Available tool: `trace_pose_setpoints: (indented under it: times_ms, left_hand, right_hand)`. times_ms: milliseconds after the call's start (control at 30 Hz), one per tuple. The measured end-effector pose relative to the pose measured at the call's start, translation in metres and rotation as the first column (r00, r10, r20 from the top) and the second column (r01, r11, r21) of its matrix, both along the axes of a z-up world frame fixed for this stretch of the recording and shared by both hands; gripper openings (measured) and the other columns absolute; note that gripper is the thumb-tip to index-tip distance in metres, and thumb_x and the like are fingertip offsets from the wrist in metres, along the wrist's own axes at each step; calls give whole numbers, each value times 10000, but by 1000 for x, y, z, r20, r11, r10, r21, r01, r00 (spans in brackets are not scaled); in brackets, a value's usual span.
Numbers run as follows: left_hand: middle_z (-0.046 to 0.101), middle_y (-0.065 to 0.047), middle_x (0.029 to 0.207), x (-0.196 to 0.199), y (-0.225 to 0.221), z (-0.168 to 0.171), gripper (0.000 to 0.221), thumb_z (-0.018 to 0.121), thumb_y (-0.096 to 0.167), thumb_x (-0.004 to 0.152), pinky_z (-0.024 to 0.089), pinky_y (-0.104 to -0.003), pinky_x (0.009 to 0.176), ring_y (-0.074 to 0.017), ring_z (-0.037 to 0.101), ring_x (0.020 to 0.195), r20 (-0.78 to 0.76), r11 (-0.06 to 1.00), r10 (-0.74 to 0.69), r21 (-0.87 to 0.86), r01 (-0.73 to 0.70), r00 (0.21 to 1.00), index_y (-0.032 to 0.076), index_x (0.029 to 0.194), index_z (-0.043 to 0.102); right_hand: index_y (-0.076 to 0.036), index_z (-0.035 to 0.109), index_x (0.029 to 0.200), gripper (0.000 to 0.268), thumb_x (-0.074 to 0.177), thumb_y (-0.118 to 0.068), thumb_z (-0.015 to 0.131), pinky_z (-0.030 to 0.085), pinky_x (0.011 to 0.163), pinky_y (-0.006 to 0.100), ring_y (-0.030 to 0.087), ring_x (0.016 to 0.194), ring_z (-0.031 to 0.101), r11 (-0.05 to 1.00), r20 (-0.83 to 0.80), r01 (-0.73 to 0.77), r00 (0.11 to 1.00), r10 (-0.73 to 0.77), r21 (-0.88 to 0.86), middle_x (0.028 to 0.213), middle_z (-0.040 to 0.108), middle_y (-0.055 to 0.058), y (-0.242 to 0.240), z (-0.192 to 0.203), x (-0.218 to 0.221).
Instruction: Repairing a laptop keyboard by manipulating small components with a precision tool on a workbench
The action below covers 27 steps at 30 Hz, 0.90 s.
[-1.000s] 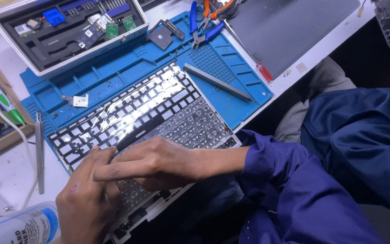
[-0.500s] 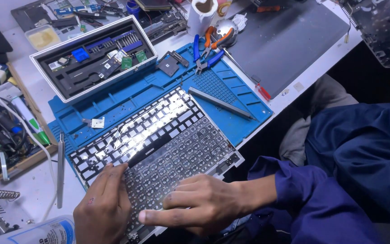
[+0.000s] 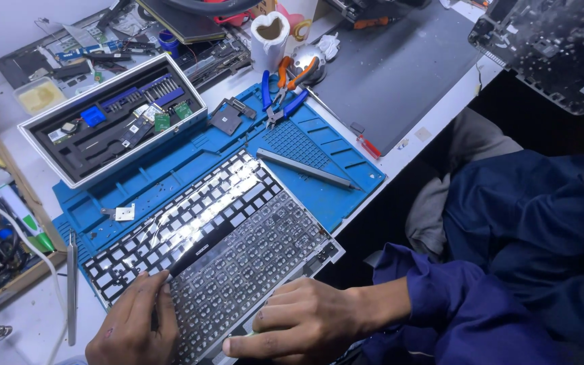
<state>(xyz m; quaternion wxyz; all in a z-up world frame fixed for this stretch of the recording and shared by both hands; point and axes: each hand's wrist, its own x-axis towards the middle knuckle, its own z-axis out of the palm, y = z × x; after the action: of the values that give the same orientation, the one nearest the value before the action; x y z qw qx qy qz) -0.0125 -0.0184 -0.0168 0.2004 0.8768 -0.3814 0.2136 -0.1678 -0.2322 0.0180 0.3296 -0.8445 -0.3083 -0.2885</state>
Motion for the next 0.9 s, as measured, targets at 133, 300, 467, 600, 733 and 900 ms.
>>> trace_pose_setpoints:
  times_ms: [133, 300, 467, 600, 733, 900]
  left_hand:
    - [805, -42, 1067, -2, -4, 1, 105, 782, 100, 976, 579, -306, 836, -196, 768, 1060, 0, 999, 29, -24, -29, 1000, 136, 1068, 817]
    - [807, -58, 1127, -3, -2, 5, 139, 766, 116, 968, 585, -319, 852, -194, 763, 1088, -25, 999, 32, -4, -32, 999, 150, 1095, 812]
    - [808, -75, 1124, -4, -3, 9, 140, 772, 101, 961, 591, -320, 839, -196, 765, 1083, -41, 999, 10, 38, -8, 999, 133, 1092, 811]
    - [804, -75, 1137, -5, -2, 9, 146, 766, 57, 986, 585, -329, 866, -213, 761, 1109, -44, 1000, -10, 22, 11, 999, 110, 1116, 805]
    - [807, -117, 1136, -6, -5, 14, 147, 783, 37, 971, 597, -336, 893, -226, 767, 1089, -62, 999, -21, 33, 23, 998, 62, 1112, 813]
    - [806, -126, 1140, -4, -5, 14, 142, 779, 18, 984, 599, -340, 902, -243, 769, 1103, -64, 998, -42, 48, 45, 997, 51, 1118, 808]
  right_hand:
    - [-38, 672, 1289, 312, 1171, -174, 417, 402, 557, 315, 185, 613, 525, 1000, 25, 10, 1000, -10, 2, 888, 581, 86, 1, 4, 0]
    - [-19, 636, 1247, 233, 1164, -153, 465, 423, 582, 336, 208, 645, 534, 1000, 11, -15, 1000, 15, 18, 925, 592, 114, 1, 2, 1]
    - [-19, 602, 1265, 176, 1159, -132, 518, 404, 564, 334, 198, 639, 504, 1000, -10, 0, 1000, 0, 23, 920, 575, 110, 3, -9, 1]
    - [-20, 610, 1264, 136, 1147, -76, 568, 443, 576, 322, 191, 663, 544, 1000, 13, 2, 1000, -2, -31, 929, 581, 106, 1, -12, 0]
    - [-17, 615, 1248, 135, 1148, -66, 539, 408, 572, 324, 185, 644, 494, 997, 33, -2, 999, 5, -79, 910, 547, 87, -3, -8, 0]
    - [-6, 651, 1204, 150, 1145, -68, 527, 368, 536, 296, 153, 609, 463, 996, 57, -13, 998, 18, -90, 849, 517, 62, -4, -7, 2]
